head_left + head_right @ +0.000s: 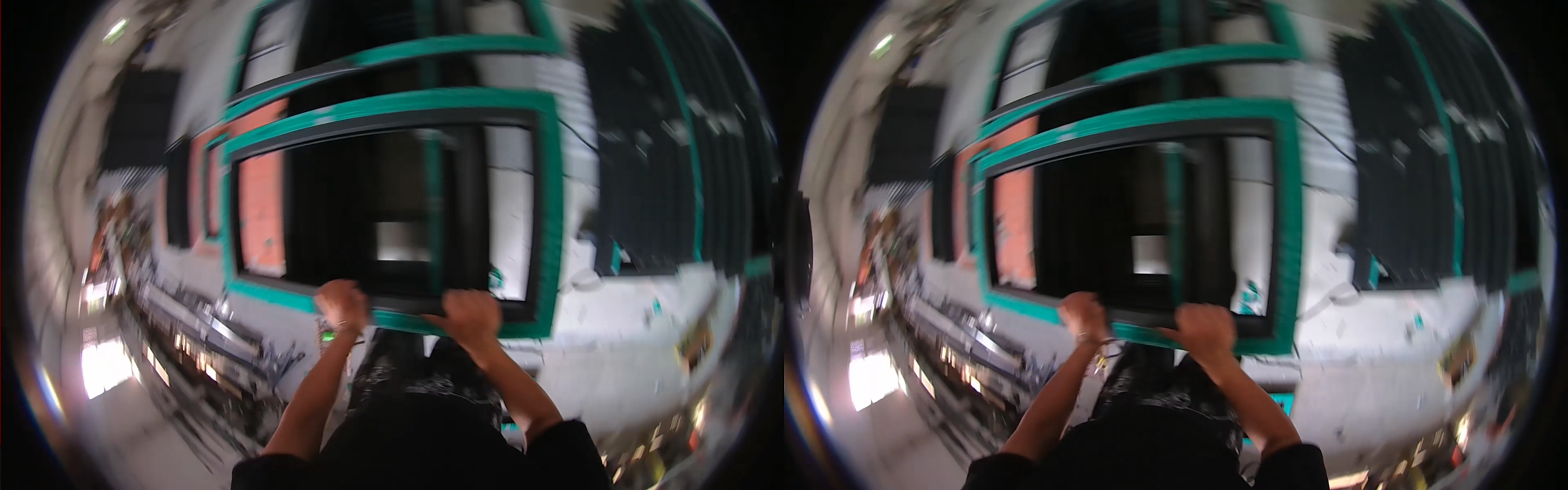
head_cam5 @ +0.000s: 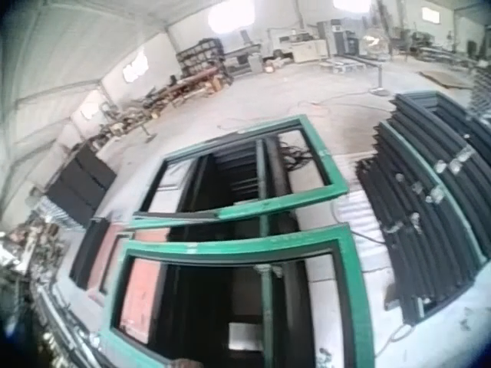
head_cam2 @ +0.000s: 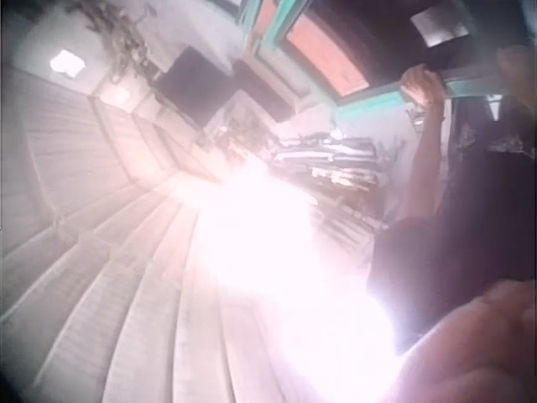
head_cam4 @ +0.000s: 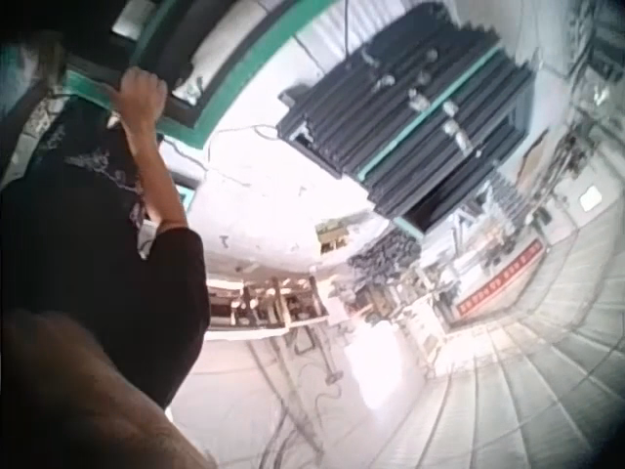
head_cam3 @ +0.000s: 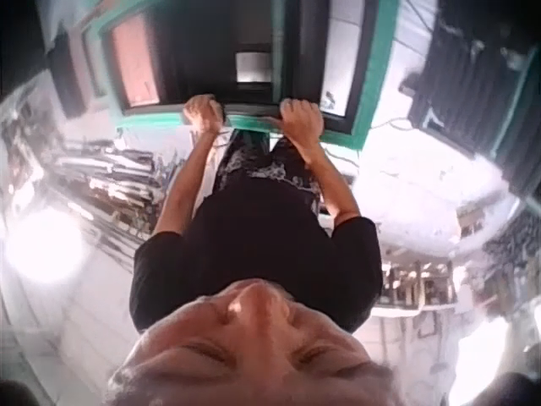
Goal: The person positions metal frame pieces and uses a saw to cut them, then measures the frames with a tape measure and interacts with a control panel.
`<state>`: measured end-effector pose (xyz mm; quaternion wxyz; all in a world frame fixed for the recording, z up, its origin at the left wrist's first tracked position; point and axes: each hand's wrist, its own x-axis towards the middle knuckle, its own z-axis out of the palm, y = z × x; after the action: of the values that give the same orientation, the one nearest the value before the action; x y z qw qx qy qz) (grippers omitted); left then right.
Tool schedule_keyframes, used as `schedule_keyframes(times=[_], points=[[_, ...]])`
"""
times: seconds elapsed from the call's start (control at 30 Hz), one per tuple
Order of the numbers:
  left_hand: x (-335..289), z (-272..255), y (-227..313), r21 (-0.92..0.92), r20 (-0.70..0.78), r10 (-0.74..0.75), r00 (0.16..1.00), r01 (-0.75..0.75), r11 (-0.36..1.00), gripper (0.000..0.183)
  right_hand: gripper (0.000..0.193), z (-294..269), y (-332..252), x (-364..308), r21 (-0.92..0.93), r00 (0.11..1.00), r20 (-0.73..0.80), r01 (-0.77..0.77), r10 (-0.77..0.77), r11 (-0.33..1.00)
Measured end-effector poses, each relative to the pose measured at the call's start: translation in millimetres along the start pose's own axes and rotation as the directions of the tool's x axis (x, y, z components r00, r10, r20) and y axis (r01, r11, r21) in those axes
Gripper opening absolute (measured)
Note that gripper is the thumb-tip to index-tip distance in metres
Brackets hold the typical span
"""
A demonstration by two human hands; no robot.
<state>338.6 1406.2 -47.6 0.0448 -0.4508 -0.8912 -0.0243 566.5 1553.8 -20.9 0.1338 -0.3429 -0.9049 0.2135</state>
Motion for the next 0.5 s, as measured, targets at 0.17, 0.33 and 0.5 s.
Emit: schedule_keyframes(times=[0.17,0.33,0.5], points=[[20.9,-12.8,23.0,-0.279,-0.099,0.049,0.994,-0.075,0.957,0.011,0.053,-7.7,3.8,-0.2,-0.145,0.995,-0.103,-0.005,-0.010,0.989],[19.5,-21.1,19.2,-0.293,-0.197,0.011,0.980,-0.069,0.954,0.010,0.055,-4.0,-1.6,2.7,-0.165,0.998,-0.048,0.029,-0.038,0.986],[18.6,-22.8,22.1,-0.344,-0.256,-0.025,0.966,-0.066,0.937,0.007,0.053,-3.3,-3.1,1.8,-0.251,0.988,-0.118,0.072,-0.105,0.965]])
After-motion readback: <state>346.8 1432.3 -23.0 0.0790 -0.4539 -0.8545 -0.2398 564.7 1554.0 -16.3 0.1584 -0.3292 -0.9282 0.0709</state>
